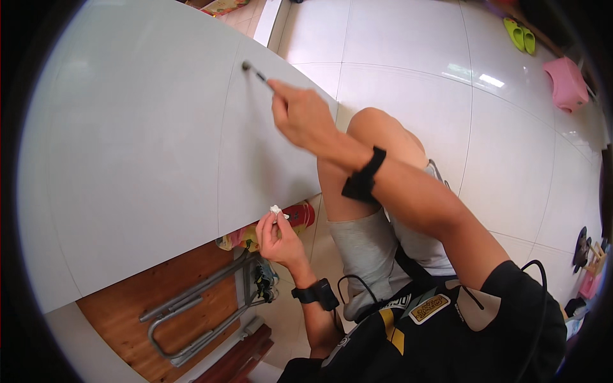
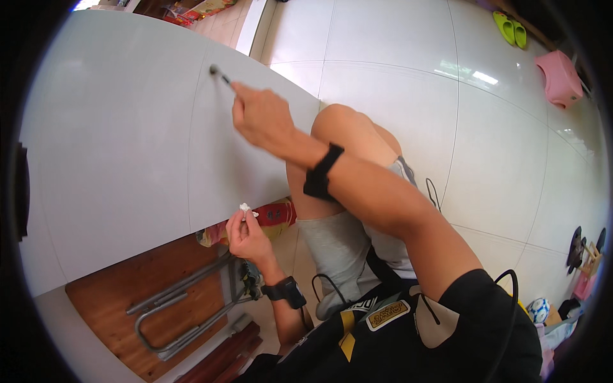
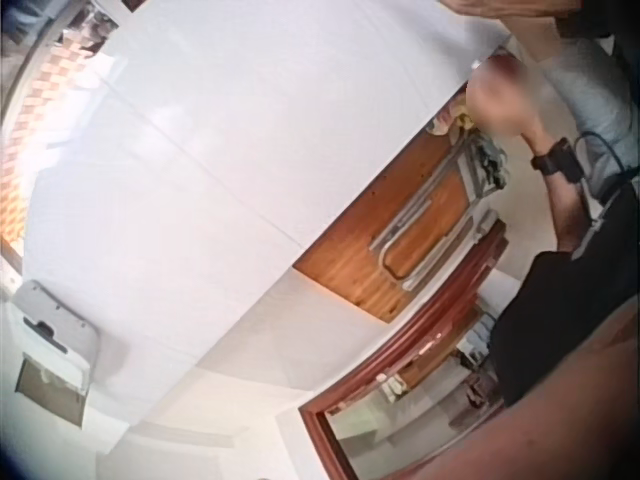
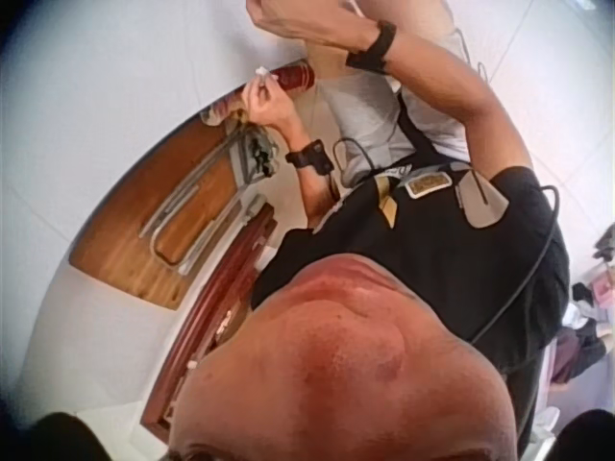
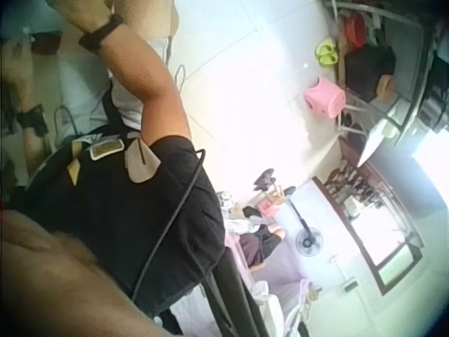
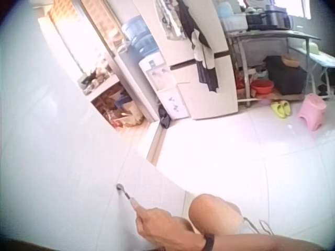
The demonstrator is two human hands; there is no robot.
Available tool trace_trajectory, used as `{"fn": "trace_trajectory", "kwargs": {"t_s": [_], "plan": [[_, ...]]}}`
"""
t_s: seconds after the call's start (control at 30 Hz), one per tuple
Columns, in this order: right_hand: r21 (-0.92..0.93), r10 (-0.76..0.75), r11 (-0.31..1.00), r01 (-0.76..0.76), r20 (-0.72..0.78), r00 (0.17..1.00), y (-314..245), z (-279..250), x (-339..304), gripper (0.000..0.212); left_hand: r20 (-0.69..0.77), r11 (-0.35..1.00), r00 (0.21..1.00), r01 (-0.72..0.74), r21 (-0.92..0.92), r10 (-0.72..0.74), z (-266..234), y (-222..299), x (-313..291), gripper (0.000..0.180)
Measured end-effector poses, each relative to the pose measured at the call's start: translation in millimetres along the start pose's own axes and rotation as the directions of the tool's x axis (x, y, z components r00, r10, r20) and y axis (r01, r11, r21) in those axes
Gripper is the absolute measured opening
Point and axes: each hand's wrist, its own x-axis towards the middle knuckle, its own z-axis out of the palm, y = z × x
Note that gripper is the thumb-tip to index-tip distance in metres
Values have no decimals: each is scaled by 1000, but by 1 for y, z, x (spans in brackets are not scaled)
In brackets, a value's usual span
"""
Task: Repairing or adjusting a screw on a white cabinet door using an allen key and a small piece of cotton.
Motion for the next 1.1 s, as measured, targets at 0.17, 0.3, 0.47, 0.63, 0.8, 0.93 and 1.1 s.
{"fn": "trace_trajectory", "kwargs": {"t_s": [0.17,0.3,0.47,0.63,0.8,0.93,1.1], "plan": [[-43,-98,994,104,112,989,3,-1,-12,10,-34,1000,999,-26,15,26,-1,2,-1,11],[-45,-24,999,26,49,999,2,7,-11,8,-37,998,998,-49,31,50,1,2,-1,10],[-26,63,998,-61,73,995,10,-7,2,17,-61,998,996,-67,0,67,3,7,-4,9],[141,7,989,-34,190,982,8,1,4,29,-69,998,996,-53,37,55,-6,3,-4,10],[136,74,986,-96,159,985,16,-4,16,51,-83,999,996,-39,3,39,-2,16,-4,10],[267,-16,963,-32,176,984,20,-1,10,49,-90,1000,996,13,24,-11,-4,14,-5,10],[428,268,852,-302,139,953,23,7,23,51,-80,1000,997,-10,26,12,-9,12,-6,11]]}}
